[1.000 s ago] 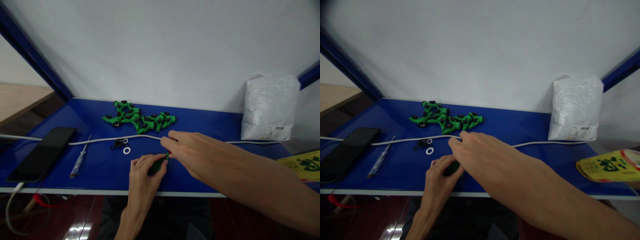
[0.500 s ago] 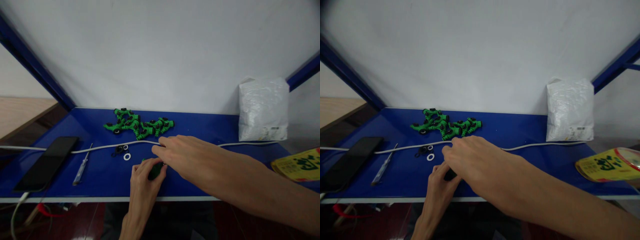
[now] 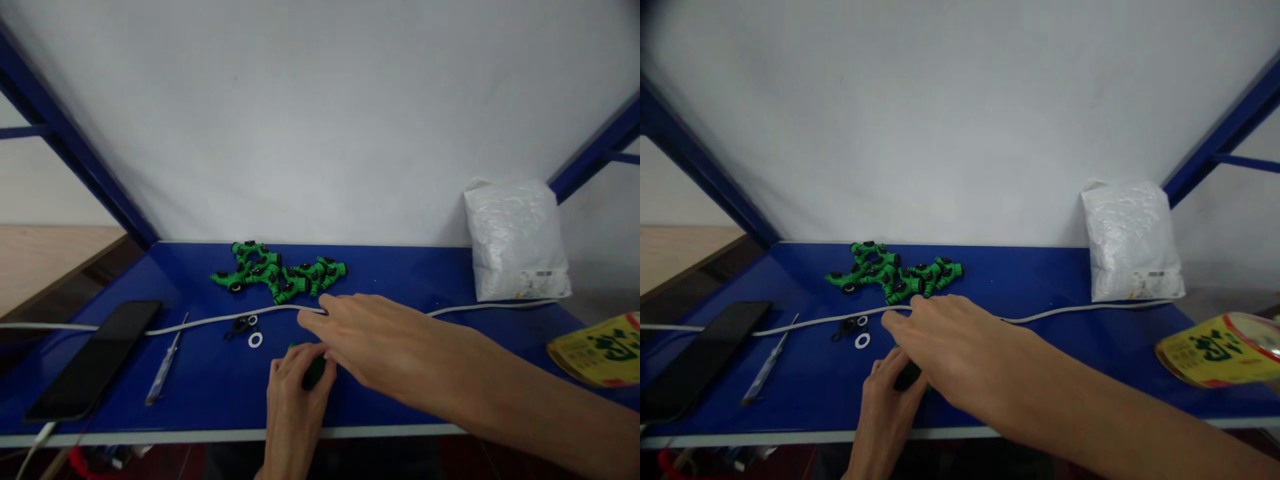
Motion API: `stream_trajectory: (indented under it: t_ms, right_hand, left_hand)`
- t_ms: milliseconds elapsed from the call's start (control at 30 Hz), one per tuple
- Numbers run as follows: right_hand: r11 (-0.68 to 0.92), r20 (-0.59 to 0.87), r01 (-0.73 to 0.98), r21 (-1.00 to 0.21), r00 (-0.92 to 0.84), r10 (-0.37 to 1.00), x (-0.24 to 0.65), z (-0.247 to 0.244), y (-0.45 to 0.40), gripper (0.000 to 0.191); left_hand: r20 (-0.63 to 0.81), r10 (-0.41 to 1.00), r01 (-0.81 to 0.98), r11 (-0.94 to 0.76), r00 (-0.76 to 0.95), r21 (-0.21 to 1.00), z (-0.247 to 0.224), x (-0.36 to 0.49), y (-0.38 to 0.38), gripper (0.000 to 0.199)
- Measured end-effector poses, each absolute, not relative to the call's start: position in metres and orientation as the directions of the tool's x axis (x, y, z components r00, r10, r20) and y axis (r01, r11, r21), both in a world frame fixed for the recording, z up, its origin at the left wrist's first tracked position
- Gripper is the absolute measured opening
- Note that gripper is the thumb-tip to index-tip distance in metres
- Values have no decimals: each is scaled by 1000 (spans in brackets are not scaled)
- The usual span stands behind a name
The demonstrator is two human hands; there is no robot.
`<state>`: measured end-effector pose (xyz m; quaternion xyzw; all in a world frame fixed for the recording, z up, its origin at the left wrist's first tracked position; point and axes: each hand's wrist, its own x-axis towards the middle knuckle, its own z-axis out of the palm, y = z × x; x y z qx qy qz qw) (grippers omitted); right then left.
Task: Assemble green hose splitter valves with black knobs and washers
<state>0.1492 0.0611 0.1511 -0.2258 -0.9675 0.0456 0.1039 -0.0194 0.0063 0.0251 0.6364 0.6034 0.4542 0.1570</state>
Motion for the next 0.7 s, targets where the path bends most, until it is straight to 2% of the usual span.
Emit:
stream_trajectory:
  t_ms: [67,233,367,533,700]
  right_hand:
    - [883,195,423,-202,-867,459,157,155,52,52]
    - [871,204,420,-254,-857,472,166,165,39,34]
    - [869,187,443,-222,-855,484,159,175,42,18]
    - [818,0,570,-75,-820,572,140,190,51,8]
    - [873,26,480,-89,-875,484,140,202,49,8]
  left_hand:
    - [412,904,649,-244,-117,720,21,-22,7,10]
    - [472,882,735,-307,-20,605,4,-32,10,14]
    - [517,855,778,-355,44,519,-6,-38,13,18]
    - [565,815,799,-423,129,427,-13,-46,16,19]
    - [576,812,832,-383,96,402,-20,-51,18,14]
